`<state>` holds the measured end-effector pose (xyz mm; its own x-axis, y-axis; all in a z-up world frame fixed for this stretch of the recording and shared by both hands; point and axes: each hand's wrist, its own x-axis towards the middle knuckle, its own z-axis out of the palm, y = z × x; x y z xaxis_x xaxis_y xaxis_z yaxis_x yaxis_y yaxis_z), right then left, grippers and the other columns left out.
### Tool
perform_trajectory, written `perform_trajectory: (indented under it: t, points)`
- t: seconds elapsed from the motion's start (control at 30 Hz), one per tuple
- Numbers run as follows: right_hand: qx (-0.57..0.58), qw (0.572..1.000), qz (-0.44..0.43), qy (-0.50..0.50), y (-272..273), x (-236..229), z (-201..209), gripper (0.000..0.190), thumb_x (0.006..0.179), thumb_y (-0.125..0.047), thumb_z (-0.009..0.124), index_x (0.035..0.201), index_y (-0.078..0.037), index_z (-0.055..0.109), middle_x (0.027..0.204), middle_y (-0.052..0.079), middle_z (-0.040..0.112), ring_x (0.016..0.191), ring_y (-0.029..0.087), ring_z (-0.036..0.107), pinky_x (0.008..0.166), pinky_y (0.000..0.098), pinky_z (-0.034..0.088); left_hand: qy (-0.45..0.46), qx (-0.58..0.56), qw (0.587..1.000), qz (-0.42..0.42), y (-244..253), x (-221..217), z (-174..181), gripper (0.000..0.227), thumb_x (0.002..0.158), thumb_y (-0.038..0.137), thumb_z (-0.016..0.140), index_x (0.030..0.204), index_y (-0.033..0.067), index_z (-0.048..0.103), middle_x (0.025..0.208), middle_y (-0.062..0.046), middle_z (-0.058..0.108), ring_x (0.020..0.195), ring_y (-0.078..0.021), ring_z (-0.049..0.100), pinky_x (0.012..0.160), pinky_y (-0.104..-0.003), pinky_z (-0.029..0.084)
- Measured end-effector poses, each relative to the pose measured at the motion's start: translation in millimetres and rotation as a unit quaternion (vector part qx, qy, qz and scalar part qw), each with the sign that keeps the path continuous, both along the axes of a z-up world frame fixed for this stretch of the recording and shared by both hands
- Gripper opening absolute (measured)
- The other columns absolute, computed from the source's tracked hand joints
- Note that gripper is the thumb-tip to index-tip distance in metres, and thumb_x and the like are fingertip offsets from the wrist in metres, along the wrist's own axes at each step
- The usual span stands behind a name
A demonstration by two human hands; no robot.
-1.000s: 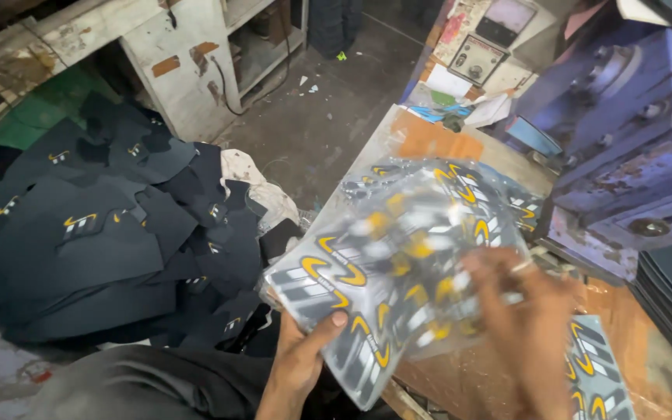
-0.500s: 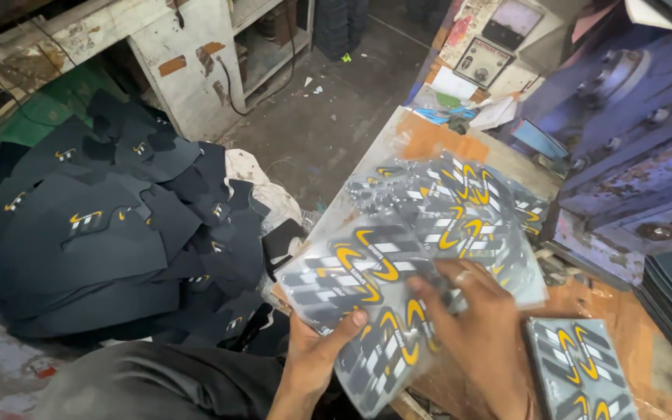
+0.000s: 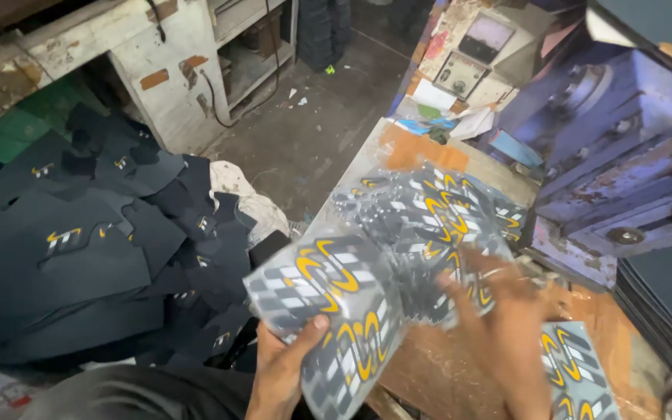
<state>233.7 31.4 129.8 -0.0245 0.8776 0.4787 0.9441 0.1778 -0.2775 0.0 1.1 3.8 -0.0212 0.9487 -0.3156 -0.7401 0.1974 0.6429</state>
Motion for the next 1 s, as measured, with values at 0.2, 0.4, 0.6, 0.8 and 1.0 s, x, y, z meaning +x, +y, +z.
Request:
perform_trajectory:
  t: [0.2,0.4,0.6,0.8,1.0]
  points:
    - [-0.062,0.995,0.050,0.061,-16.3,-44.3,1.6,0.042,0.075,-0.028,0.086,0.105,-0.002,0.073,0.105,0.021,0.075,0.096,0.035,0.072,0.081,0.0410,0.056,0.035,0.062,0.997,-0.019,-2.0,18.4,-12.2,0.042,0.081,0.001,0.080,0.121,-0.0061,0.067,0.106,-0.015,0.075,0.092,-0.0193,0.071,0.083,-0.035,0.056]
    - [-0.018,0.983,-0.051,0.174,-2.5,1.2,5.3,0.025,0.089,-0.023,0.078,0.104,-0.003,0.073,0.070,0.010,0.068,0.060,0.019,0.063,0.055,0.0323,0.048,-0.087,-0.051,0.995,0.010,2.0,18.0,-34.8,0.054,0.077,0.001,0.074,0.128,-0.0026,0.057,0.112,-0.015,0.074,0.101,-0.0221,0.072,0.089,-0.038,0.057]
    - [0.075,0.988,-0.091,-0.097,15.4,-0.7,40.3,0.038,0.086,-0.023,0.079,0.116,0.001,0.073,0.097,0.016,0.073,0.086,0.031,0.067,0.075,0.0406,0.052,-0.028,0.009,0.999,-0.013,4.2,4.6,1.1,0.045,0.084,0.002,0.073,0.127,-0.0055,0.061,0.114,-0.015,0.074,0.101,-0.0204,0.071,0.090,-0.035,0.056]
    - [-0.007,0.997,0.068,0.046,-3.3,-29.5,-4.9,0.036,0.083,-0.020,0.081,0.114,-0.002,0.073,0.114,0.017,0.073,0.106,0.032,0.069,0.092,0.0393,0.052,0.010,0.045,0.999,-0.028,-2.7,13.2,9.1,0.036,0.085,0.002,0.077,0.119,-0.0058,0.068,0.107,-0.012,0.077,0.094,-0.0174,0.071,0.085,-0.033,0.057]
    - [-0.030,0.974,0.000,0.223,-13.6,-0.9,-11.5,0.019,0.092,-0.014,0.077,0.106,-0.003,0.073,0.090,0.011,0.070,0.073,0.020,0.064,0.071,0.0346,0.048,0.003,0.061,0.998,-0.013,-1.3,14.0,-5.4,0.032,0.088,0.004,0.076,0.118,-0.0046,0.068,0.103,-0.009,0.076,0.090,-0.0149,0.070,0.081,-0.030,0.055]
